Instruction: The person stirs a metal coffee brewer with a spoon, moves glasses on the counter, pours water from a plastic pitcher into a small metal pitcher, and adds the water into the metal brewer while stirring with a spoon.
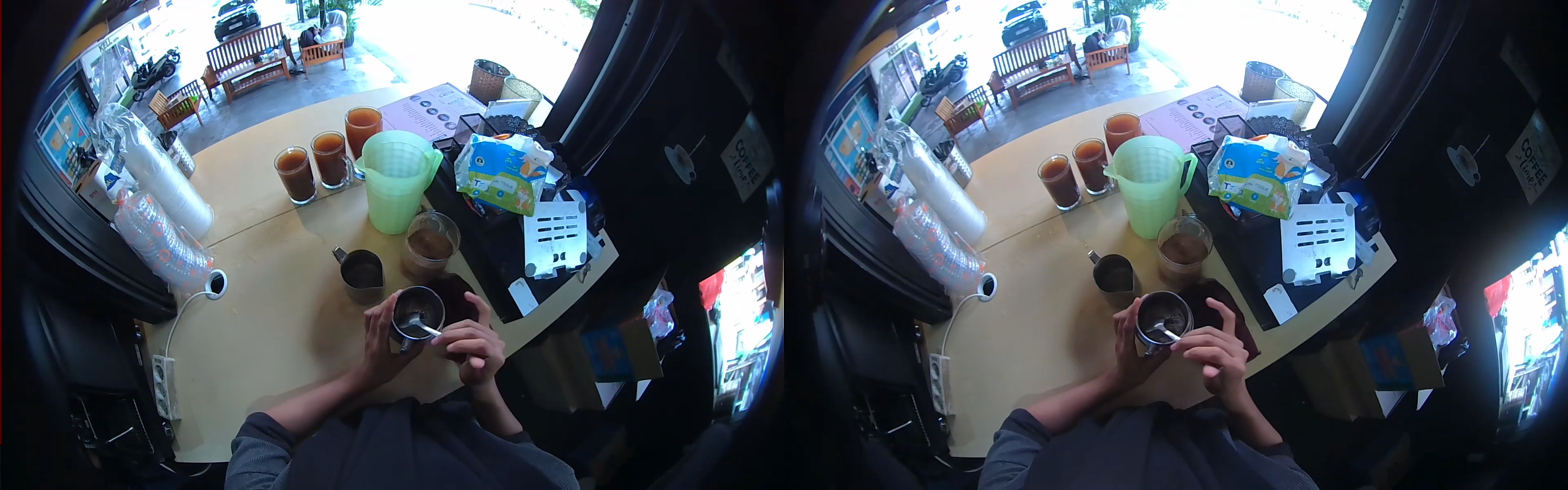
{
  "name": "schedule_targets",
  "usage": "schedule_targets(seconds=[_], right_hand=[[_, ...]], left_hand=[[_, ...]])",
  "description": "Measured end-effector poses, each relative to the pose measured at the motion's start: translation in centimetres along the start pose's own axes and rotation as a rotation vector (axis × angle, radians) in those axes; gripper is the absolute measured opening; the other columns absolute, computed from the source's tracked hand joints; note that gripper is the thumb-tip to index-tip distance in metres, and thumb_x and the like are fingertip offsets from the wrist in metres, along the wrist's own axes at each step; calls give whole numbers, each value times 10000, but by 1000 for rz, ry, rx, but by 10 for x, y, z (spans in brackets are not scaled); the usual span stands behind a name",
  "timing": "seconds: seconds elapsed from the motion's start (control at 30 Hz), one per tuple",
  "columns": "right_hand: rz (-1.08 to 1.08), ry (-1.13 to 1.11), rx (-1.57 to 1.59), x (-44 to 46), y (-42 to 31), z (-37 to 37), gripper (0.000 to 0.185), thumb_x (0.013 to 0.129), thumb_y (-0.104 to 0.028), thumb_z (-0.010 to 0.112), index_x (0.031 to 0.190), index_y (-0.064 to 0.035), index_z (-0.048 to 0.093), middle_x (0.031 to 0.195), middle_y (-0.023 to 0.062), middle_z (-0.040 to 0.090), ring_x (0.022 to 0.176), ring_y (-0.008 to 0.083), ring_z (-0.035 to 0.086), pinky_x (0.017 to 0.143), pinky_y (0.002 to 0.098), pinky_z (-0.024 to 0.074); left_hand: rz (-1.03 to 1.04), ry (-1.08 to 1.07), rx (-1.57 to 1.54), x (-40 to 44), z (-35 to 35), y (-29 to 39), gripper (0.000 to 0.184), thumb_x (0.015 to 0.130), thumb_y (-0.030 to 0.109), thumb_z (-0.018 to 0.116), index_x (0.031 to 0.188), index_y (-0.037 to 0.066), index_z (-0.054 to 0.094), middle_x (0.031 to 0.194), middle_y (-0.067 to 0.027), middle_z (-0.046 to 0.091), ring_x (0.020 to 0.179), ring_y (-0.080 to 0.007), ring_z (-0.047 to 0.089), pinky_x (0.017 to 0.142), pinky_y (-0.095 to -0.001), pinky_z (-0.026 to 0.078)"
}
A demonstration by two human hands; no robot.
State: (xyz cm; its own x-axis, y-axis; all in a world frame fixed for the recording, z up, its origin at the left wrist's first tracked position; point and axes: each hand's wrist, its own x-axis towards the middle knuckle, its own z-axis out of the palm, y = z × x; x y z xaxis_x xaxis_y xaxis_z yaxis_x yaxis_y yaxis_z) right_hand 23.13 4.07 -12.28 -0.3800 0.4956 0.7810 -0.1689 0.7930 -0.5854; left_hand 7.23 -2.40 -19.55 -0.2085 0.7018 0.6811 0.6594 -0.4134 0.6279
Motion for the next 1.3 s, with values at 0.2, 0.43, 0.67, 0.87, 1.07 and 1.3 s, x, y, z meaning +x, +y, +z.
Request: schedule_targets(seconds=[0.2, 0.43, 0.67, 0.87, 1.07, 1.3], right_hand=[[-32, 35, -246, 8, 2, 5, 523, 1008, -495, 271, 861, -70, 537, 679, 86, 683, 634, 225, 689, 1036, 617, 341], [-99, 73, -300, 11, -1, 4, 484, 983, -488, 394, 803, -74, 569, 721, 51, 681, 632, 201, 673, 1029, 619, 341], [-186, -72, -385, 7, -1, 8, 499, 990, -487, 412, 763, -82, 596, 730, 39, 675, 631, 186, 662, 1027, 608, 336], [-18, 71, -185, 8, 6, 11, 531, 997, -502, 353, 834, -63, 602, 730, 54, 692, 664, 212, 686, 1049, 629, 309], [105, 76, 9, 9, 6, 5, 597, 1002, -540, 266, 759, -56, 518, 671, 119, 675, 657, 213, 682, 1103, 576, 274], [158, 66, 80, 4, 13, -2, 587, 1002, -546, 272, 814, -60, 542, 750, 124, 694, 725, 218, 690, 1113, 582, 250]], left_hand=[[10, 6, 8, 1, 0, -1, 987, 661, 158, 835, 1458, -24, 281, 1385, -222, 467, 1185, -364, 493, 978, -444, 377], [14, -11, 4, 3, -2, 2, 997, 641, 131, 836, 1456, -21, 283, 1380, -223, 473, 1182, -362, 499, 981, -444, 377], [28, -10, 9, 3, -1, -1, 1014, 622, 136, 843, 1459, -6, 287, 1382, -212, 478, 1182, -353, 500, 976, -438, 378], [2, -16, 5, 3, -1, 0, 996, 639, 148, 844, 1455, -3, 295, 1376, -212, 481, 1178, -358, 502, 971, -437, 383], [20, 1, 13, 3, 0, -1, 984, 645, 149, 841, 1452, -7, 300, 1371, -218, 482, 1183, -362, 504, 969, -440, 389], [22, -1, 8, 2, 0, -2, 974, 644, 147, 842, 1444, -13, 310, 1364, -226, 486, 1182, -365, 506, 969, -442, 389]])
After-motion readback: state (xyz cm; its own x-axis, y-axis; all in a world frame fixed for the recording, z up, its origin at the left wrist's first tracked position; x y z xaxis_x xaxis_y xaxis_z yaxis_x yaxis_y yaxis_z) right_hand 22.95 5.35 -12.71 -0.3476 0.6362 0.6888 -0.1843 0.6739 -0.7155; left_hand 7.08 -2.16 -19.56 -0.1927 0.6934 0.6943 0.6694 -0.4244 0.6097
